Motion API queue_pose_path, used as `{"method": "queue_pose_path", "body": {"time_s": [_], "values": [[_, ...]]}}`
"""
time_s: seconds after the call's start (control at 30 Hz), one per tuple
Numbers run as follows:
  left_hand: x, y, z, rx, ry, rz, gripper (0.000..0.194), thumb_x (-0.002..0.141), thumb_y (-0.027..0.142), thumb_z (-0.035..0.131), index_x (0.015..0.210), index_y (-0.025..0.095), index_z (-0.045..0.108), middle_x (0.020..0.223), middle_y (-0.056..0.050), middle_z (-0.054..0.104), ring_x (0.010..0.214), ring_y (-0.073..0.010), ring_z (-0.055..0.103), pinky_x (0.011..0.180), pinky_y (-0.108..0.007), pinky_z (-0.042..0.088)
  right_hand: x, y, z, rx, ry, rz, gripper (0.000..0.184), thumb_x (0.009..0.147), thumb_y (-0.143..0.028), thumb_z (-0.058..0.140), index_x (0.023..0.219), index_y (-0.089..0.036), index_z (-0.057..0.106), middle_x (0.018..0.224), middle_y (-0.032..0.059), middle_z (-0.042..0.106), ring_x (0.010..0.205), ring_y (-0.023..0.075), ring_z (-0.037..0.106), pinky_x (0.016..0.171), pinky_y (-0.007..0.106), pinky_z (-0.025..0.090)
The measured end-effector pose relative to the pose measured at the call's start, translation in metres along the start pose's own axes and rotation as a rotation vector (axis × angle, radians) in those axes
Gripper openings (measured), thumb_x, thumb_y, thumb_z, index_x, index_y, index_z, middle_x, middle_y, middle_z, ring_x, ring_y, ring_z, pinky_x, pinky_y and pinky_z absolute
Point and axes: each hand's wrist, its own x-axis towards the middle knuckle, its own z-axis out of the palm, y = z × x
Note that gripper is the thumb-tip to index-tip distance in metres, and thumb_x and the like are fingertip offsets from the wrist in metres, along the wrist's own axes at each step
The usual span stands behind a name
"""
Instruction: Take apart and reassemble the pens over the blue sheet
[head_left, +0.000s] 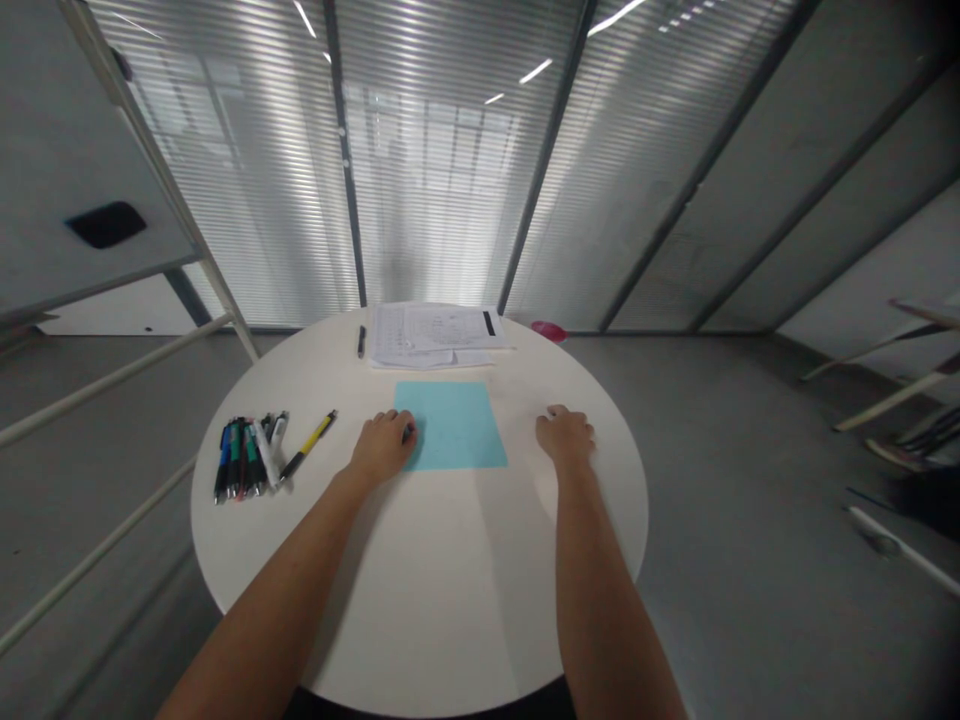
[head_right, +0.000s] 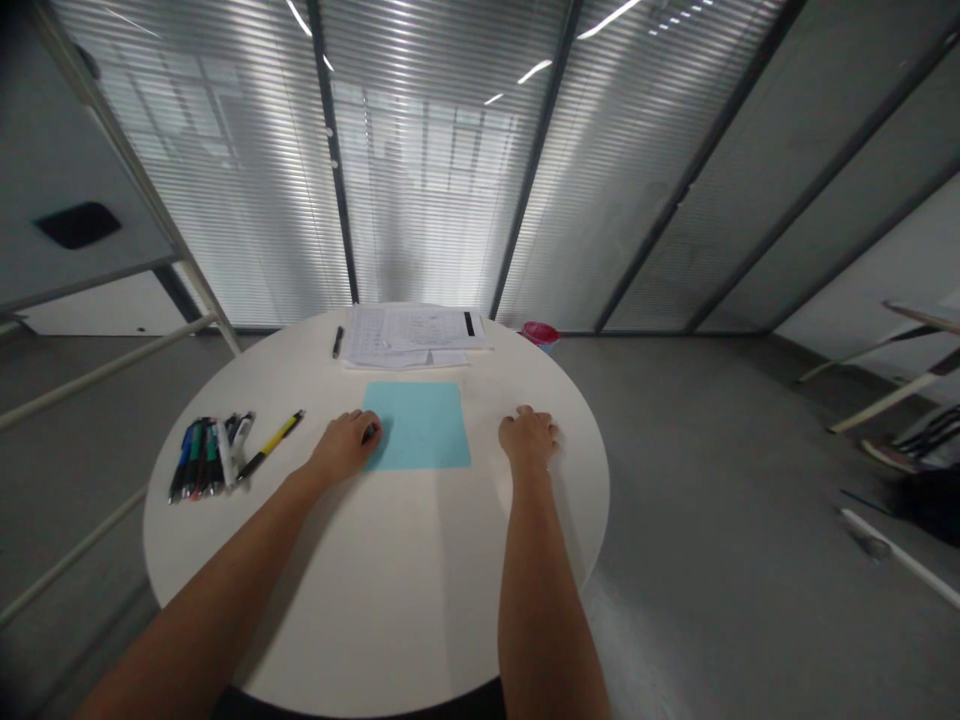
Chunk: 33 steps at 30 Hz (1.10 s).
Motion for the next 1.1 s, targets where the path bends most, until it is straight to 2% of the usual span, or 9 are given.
{"method": "queue_pose_path", "body": {"time_s": [0.07,0.13,0.3,0.43,0.53,0.7,0.77,0.93,1.1], "values": [[0.000,0.001,-0.006,-0.023,0.021,-0.019,0.020,0.089,0.030,0.043,0.097,0.021,0.059,0.094,-0.007,0.064,0.090,-0.0215,0.056,0.079,-0.033,0.038,0.000,-0.001,0.001,0.005,0.002,0.005,0.043,0.084,-0.032,0.045,0.125,-0.024,0.057,0.123,0.0174,0.048,0.116,0.0352,0.046,0.089,0.051,0.041],[-0.002,0.000,-0.013,-0.011,0.091,-0.077,0.021,0.089,0.030,0.042,0.096,0.021,0.060,0.093,-0.008,0.063,0.091,-0.0233,0.055,0.080,-0.036,0.037,-0.001,-0.002,0.002,0.015,0.028,0.008,0.043,0.084,-0.031,0.045,0.124,-0.024,0.058,0.123,0.0176,0.049,0.116,0.0354,0.046,0.089,0.052,0.040],[-0.009,-0.012,-0.026,0.140,0.406,-0.408,0.031,0.085,0.031,0.044,0.108,0.018,0.061,0.108,-0.016,0.057,0.107,-0.0338,0.046,0.087,-0.047,0.032,-0.008,-0.011,0.004,0.044,0.088,-0.067,0.039,0.084,-0.029,0.044,0.118,-0.023,0.062,0.120,0.0153,0.052,0.114,0.0339,0.047,0.091,0.050,0.039],[-0.014,-0.025,-0.024,0.246,0.507,-0.594,0.040,0.081,0.037,0.049,0.111,0.014,0.062,0.113,-0.019,0.052,0.108,-0.0374,0.044,0.086,-0.048,0.031,-0.015,-0.018,0.006,0.054,0.107,-0.144,0.036,0.084,-0.028,0.045,0.114,-0.022,0.064,0.117,0.0136,0.054,0.111,0.0321,0.048,0.090,0.048,0.039],[-0.015,-0.032,-0.021,0.283,0.482,-0.640,0.043,0.080,0.040,0.048,0.110,0.013,0.062,0.113,-0.021,0.052,0.107,-0.0381,0.044,0.085,-0.048,0.032,-0.018,-0.021,0.007,0.068,0.115,-0.182,0.034,0.084,-0.026,0.045,0.111,-0.022,0.065,0.116,0.0132,0.055,0.110,0.0311,0.048,0.089,0.046,0.039],[-0.013,-0.038,-0.020,0.262,0.272,-0.670,0.045,0.081,0.039,0.046,0.112,0.012,0.062,0.109,-0.023,0.055,0.106,-0.0399,0.047,0.083,-0.050,0.033,-0.020,-0.026,0.007,0.110,0.127,-0.224,0.031,0.084,-0.024,0.046,0.107,-0.023,0.068,0.113,0.0120,0.057,0.109,0.0297,0.049,0.089,0.043,0.038],[-0.013,-0.039,-0.021,0.254,0.233,-0.659,0.044,0.081,0.037,0.046,0.115,0.013,0.060,0.111,-0.023,0.055,0.106,-0.0397,0.048,0.083,-0.050,0.033,-0.022,-0.027,0.007,0.121,0.136,-0.236,0.031,0.084,-0.024,0.046,0.106,-0.022,0.068,0.113,0.0119,0.058,0.108,0.0292,0.049,0.090,0.042,0.038],[-0.015,-0.041,-0.024,0.249,0.236,-0.636,0.038,0.084,0.025,0.040,0.115,0.015,0.061,0.110,-0.021,0.056,0.107,-0.0377,0.048,0.084,-0.049,0.034,-0.023,-0.029,0.010,0.125,0.158,-0.278,0.030,0.083,-0.024,0.047,0.103,-0.021,0.068,0.111,0.0115,0.059,0.107,0.0284,0.049,0.090,0.041,0.037],[-0.014,-0.049,-0.022,0.228,0.272,-0.628,0.038,0.085,0.024,0.039,0.113,0.017,0.064,0.111,-0.020,0.055,0.107,-0.0374,0.047,0.085,-0.049,0.034,-0.023,-0.029,0.015,0.125,0.153,-0.308,0.028,0.083,-0.024,0.048,0.101,-0.023,0.069,0.111,0.0106,0.060,0.107,0.0284,0.050,0.091,0.041,0.037]]}}
